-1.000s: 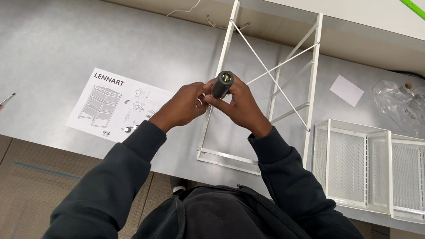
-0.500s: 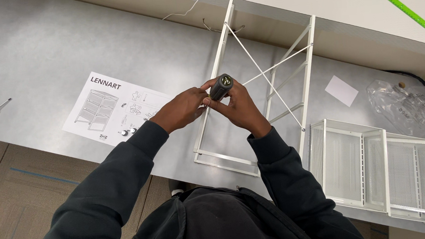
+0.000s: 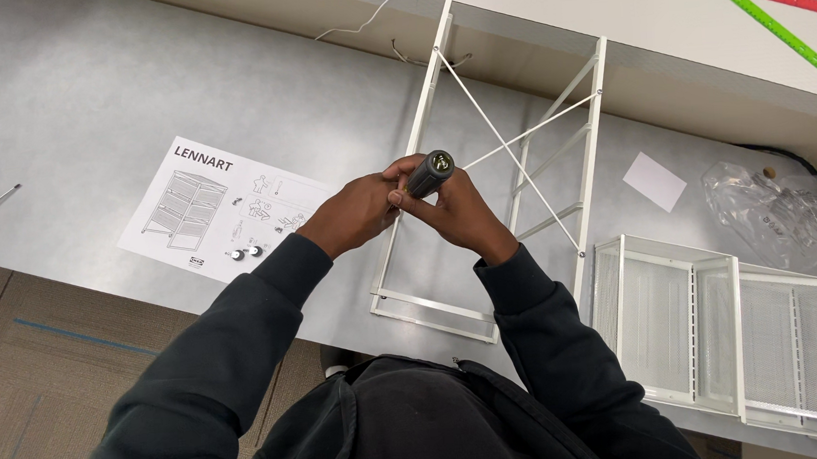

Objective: The person uses a screwdriver to attach metal frame components and then picks up white mesh shelves.

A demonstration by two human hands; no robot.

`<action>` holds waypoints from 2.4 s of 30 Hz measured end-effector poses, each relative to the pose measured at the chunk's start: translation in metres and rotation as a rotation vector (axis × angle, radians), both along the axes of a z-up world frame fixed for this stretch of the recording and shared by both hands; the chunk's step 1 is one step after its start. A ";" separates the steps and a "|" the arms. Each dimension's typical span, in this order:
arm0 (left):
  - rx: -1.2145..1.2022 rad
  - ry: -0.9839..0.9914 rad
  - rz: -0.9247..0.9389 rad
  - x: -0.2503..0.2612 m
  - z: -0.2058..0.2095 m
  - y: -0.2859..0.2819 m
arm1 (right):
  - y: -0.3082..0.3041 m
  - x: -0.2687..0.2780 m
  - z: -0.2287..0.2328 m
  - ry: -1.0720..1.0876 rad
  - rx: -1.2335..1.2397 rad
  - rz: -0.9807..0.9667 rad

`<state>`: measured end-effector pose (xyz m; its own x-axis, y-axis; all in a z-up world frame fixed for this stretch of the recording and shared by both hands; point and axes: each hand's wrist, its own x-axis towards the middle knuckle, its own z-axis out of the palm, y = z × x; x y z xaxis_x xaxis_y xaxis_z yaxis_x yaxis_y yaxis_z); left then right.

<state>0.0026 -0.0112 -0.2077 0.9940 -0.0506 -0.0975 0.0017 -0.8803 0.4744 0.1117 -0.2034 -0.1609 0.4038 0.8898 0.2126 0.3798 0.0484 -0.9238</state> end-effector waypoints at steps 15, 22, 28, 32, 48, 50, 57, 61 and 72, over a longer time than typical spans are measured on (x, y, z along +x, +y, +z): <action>-0.056 -0.100 0.097 -0.010 -0.022 -0.016 | -0.001 0.010 0.003 0.077 0.018 0.029; -0.462 -0.198 0.401 -0.085 -0.017 0.014 | -0.016 0.006 -0.017 0.261 0.088 -0.007; -0.625 -0.046 0.896 -0.169 -0.206 0.064 | -0.054 -0.017 -0.021 0.394 0.151 -0.191; -0.698 0.033 1.202 -0.213 -0.301 0.073 | -0.084 -0.028 -0.027 0.439 0.111 -0.277; -0.999 -0.279 1.507 -0.207 -0.345 0.099 | -0.149 -0.078 -0.035 0.459 0.066 -0.615; -0.954 -0.296 1.487 -0.212 -0.329 0.091 | -0.152 -0.087 -0.035 0.445 0.077 -0.643; -0.819 -0.206 1.174 -0.193 -0.274 0.070 | -0.159 -0.107 -0.018 0.344 0.104 -0.805; -0.818 -0.235 0.996 -0.171 -0.236 0.065 | -0.161 -0.120 -0.021 0.323 0.121 -0.894; -1.114 -0.159 0.721 -0.176 -0.190 0.051 | -0.210 -0.095 -0.019 -0.020 0.165 -1.006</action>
